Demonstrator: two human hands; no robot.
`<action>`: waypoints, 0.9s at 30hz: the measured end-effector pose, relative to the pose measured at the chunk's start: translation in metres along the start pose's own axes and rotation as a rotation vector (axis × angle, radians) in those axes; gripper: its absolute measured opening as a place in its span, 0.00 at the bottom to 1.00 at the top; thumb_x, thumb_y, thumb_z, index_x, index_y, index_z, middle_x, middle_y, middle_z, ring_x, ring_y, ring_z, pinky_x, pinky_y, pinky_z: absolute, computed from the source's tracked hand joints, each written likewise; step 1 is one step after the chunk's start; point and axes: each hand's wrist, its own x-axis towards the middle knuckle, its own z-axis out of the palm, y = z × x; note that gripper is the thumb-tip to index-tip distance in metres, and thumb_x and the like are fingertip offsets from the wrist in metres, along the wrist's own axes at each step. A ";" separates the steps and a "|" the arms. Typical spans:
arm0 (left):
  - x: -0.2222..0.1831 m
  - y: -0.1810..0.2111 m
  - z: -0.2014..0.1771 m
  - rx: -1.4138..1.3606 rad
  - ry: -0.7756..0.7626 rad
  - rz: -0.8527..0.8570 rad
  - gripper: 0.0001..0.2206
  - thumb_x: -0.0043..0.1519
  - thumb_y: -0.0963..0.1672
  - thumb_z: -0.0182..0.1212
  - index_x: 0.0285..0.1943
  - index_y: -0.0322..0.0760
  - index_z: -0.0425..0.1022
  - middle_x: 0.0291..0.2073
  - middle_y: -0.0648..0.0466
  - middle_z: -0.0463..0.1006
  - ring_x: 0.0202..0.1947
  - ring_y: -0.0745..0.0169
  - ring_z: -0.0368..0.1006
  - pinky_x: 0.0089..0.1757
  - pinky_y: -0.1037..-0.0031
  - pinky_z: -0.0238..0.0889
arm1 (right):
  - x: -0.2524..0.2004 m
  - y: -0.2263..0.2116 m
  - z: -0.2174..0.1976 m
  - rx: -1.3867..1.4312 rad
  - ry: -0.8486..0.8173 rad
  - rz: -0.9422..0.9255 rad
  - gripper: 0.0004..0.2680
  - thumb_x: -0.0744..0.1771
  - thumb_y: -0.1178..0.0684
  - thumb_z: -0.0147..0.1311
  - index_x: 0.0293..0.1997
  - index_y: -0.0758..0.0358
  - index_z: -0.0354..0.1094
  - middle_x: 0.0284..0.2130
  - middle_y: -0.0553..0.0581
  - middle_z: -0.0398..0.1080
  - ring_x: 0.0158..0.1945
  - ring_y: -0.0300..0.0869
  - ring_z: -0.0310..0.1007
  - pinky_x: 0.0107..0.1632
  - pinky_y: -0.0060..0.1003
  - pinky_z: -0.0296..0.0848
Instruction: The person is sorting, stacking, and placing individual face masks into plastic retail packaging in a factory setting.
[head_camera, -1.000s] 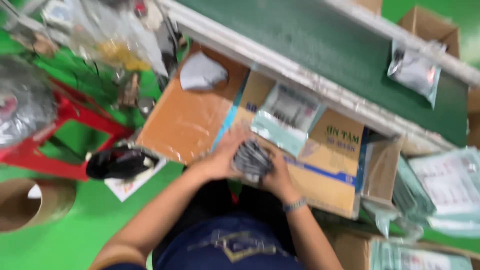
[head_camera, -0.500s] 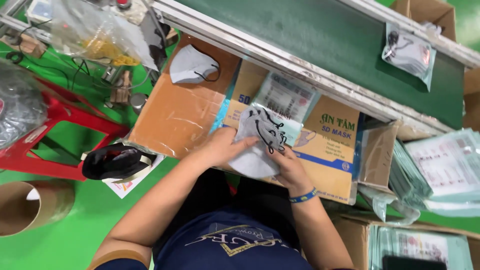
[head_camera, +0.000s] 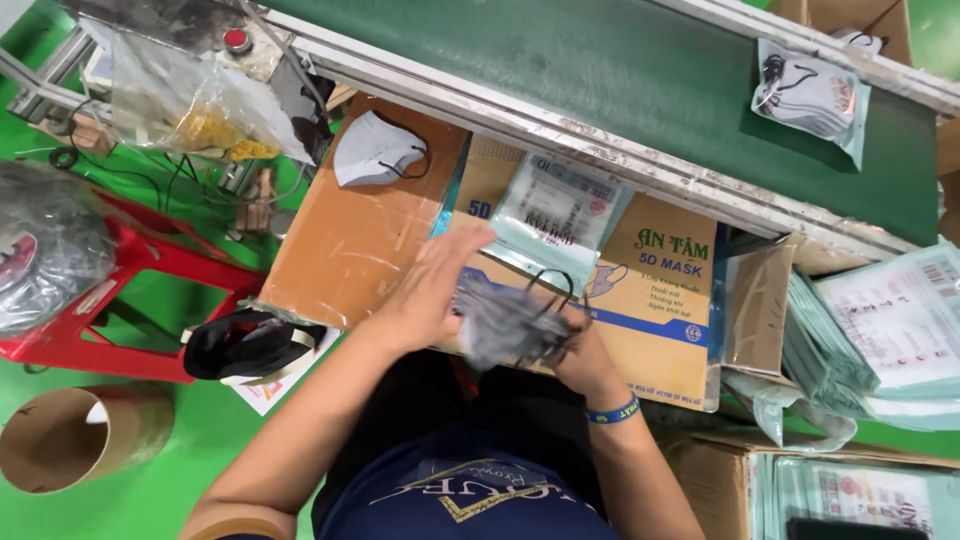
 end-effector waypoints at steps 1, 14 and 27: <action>-0.011 -0.039 0.020 -0.001 0.001 0.002 0.33 0.50 0.48 0.73 0.64 0.31 0.66 0.61 0.37 0.67 0.61 0.33 0.63 0.57 0.50 0.53 | 0.012 -0.004 0.003 -0.002 0.000 -0.001 0.15 0.65 0.67 0.57 0.58 0.70 0.71 0.53 0.57 0.75 0.57 0.43 0.73 0.62 0.39 0.70; -0.053 -0.030 0.037 -0.893 -0.141 -0.216 0.38 0.52 0.45 0.75 0.71 0.36 0.60 0.59 0.51 0.71 0.59 0.60 0.66 0.57 0.66 0.60 | 0.008 0.005 0.045 0.160 0.142 0.054 0.19 0.62 0.58 0.65 0.59 0.71 0.67 0.54 0.60 0.72 0.56 0.46 0.72 0.60 0.42 0.73; 0.028 -0.080 0.006 -0.146 -0.879 -0.352 0.43 0.50 0.57 0.69 0.73 0.41 0.59 0.68 0.42 0.66 0.67 0.46 0.64 0.62 0.66 0.56 | 0.082 0.040 -0.036 -1.497 -0.049 -0.262 0.02 0.64 0.57 0.57 0.35 0.64 0.72 0.34 0.59 0.71 0.40 0.51 0.73 0.38 0.45 0.75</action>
